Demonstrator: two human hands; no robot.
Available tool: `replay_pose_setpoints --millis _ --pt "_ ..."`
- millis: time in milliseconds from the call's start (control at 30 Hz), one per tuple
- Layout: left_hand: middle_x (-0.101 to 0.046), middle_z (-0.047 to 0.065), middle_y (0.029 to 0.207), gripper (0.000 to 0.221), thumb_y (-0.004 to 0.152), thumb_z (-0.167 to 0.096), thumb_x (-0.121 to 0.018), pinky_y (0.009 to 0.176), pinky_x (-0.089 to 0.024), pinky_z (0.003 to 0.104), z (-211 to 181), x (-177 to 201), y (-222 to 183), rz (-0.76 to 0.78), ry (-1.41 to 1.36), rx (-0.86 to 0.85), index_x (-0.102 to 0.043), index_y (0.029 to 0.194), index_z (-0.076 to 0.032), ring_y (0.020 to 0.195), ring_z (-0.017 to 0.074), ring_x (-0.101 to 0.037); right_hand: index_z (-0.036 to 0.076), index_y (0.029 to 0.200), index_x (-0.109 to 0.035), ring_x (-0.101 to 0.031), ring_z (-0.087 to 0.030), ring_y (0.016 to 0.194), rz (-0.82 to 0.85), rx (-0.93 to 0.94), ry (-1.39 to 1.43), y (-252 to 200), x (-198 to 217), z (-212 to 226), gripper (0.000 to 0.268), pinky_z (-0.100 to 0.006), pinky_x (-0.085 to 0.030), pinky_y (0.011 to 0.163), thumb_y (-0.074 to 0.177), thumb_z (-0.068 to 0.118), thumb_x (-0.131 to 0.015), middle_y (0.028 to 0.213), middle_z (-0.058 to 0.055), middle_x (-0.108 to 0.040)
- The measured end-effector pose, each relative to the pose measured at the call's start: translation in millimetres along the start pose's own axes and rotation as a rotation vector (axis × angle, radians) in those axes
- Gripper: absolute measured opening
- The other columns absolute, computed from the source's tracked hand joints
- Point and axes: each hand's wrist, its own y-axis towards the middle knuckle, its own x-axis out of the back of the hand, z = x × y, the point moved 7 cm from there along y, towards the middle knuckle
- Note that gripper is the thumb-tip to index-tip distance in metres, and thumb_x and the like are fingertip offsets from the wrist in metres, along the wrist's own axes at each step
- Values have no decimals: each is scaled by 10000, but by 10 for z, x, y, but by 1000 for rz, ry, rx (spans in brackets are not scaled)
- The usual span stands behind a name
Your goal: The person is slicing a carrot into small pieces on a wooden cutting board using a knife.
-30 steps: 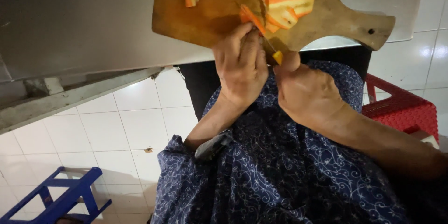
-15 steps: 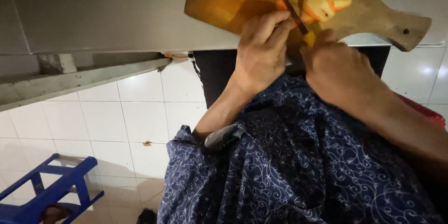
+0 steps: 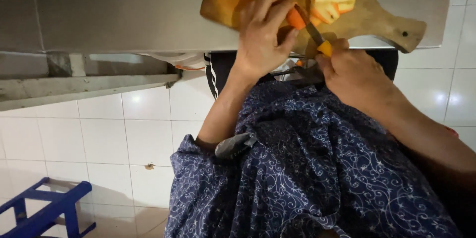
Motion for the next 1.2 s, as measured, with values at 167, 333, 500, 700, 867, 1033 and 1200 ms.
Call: replay_pose_setpoints --millis 167,333,500,700,867,1033,1200 --pt "-618 -19 1229 306 837 -268 -747 920 -431 459 -187 108 141 -35 92 -46 -694 1119 -159 1162 264 -582 -30 1166 -443 -668 -565 760 19 55 69 22 -50 -139 357 -661 -503 722 1106 318 -392 851 -281 -623" --pt "-636 -18 1244 362 840 -355 -662 960 -377 446 -249 97 132 -68 171 -63 -691 1116 -122 1188 260 -551 -24 1256 -437 -707 -539 727 -57 120 -50 -32 47 -43 346 -640 -555 696 1125 291 -375 801 -306 -705" --pt "-603 26 1236 359 795 -337 -708 925 -388 451 -304 65 131 -122 173 -88 -691 1071 -109 1090 266 -577 -97 1254 -443 -728 -482 689 -45 72 -152 -63 163 66 420 -591 -592 620 1150 283 -298 738 -232 -694" --pt "-566 60 1220 311 793 -359 -725 926 -408 470 -321 80 125 -191 180 -29 -694 993 -123 1081 274 -602 -91 1394 -364 -705 -582 761 -50 37 -56 -12 163 8 495 -663 -550 695 1128 323 -313 836 -342 -706" --pt "-619 20 1081 247 781 -293 -719 927 -386 441 -374 149 139 -261 116 -60 -685 937 -105 1045 256 -581 -126 1273 -487 -657 -363 430 -426 307 -340 -50 -51 -130 417 -460 -502 357 1137 268 -482 543 -183 -625" --pt "-628 6 1039 223 759 -283 -720 908 -380 434 -420 234 183 -275 102 -41 -671 890 -110 991 249 -600 -82 1248 -511 -621 -310 389 -425 296 -343 -65 -52 -40 371 -438 -494 339 1147 273 -470 545 -111 -612" --pt "-629 2 1013 217 747 -285 -734 906 -374 431 -382 206 171 -306 74 -45 -671 859 -110 973 235 -600 -95 1243 -520 -617 -250 387 -434 292 -408 -49 -84 -34 405 -388 -486 333 1158 297 -468 547 -63 -610"
